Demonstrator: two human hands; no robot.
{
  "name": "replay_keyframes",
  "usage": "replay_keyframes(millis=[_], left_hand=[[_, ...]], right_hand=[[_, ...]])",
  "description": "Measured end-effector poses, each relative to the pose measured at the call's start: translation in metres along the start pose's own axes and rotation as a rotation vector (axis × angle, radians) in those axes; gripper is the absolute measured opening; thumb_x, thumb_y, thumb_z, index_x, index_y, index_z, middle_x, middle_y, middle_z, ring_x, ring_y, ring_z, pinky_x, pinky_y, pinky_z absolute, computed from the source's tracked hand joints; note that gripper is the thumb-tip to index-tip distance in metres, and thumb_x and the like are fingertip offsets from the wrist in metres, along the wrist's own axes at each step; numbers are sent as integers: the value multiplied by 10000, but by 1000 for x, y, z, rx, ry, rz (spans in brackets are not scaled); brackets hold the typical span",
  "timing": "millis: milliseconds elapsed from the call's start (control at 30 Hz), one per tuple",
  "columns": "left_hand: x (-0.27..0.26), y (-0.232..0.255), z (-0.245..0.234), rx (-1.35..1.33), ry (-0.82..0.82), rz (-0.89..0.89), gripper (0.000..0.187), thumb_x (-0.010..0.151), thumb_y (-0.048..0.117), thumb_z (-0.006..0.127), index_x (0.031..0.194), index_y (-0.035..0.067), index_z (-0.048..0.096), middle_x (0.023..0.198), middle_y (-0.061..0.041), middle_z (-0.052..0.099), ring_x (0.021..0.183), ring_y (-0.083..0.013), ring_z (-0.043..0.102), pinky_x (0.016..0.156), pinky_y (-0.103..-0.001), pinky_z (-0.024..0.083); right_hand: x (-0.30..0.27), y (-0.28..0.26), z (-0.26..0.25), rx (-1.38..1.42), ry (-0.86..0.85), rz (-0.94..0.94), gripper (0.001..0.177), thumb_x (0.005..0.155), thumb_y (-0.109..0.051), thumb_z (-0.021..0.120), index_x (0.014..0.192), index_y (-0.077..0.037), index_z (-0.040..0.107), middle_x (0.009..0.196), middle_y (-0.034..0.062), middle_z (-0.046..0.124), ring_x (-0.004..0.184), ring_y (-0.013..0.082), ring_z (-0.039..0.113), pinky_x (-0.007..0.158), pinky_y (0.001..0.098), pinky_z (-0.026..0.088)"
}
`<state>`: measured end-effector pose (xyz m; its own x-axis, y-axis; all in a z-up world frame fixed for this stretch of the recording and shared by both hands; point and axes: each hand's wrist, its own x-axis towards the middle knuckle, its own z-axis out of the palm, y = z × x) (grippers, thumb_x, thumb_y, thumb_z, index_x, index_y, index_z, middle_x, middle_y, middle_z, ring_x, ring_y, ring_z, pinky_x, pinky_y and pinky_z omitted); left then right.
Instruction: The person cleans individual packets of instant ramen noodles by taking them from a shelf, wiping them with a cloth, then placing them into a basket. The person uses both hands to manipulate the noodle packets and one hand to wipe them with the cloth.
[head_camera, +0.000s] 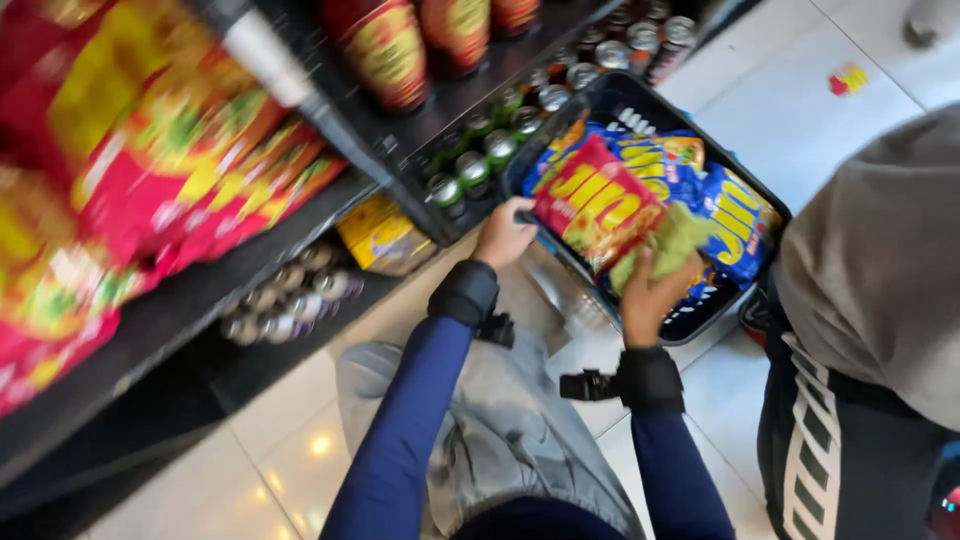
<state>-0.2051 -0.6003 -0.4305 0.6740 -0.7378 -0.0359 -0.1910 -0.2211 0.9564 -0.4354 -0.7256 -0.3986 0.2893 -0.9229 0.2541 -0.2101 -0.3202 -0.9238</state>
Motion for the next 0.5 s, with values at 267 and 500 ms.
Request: replay_keyframes(millis=[267,500], left_hand=[[58,-31,-17,532,192,-17,721,880,294,773,1480,96,426,1488,-209,520,1374,-403,494,1128,-481,414],[109,-106,-6,434,50,-236,922,815,291,778,1562,52,291,1481,-286,462,1367,-446,447,1133,-484,384]], right_hand=[[-24,87,-81,-651,316,272,548,1083,-253,722,1419,50,414,1340,276,504,1267,371,473,1121,500,362],[-23,136,-74,96,328,409,679,848,-151,787,1377,0,388,1288,137,569,1119,239,588,947,403,506]])
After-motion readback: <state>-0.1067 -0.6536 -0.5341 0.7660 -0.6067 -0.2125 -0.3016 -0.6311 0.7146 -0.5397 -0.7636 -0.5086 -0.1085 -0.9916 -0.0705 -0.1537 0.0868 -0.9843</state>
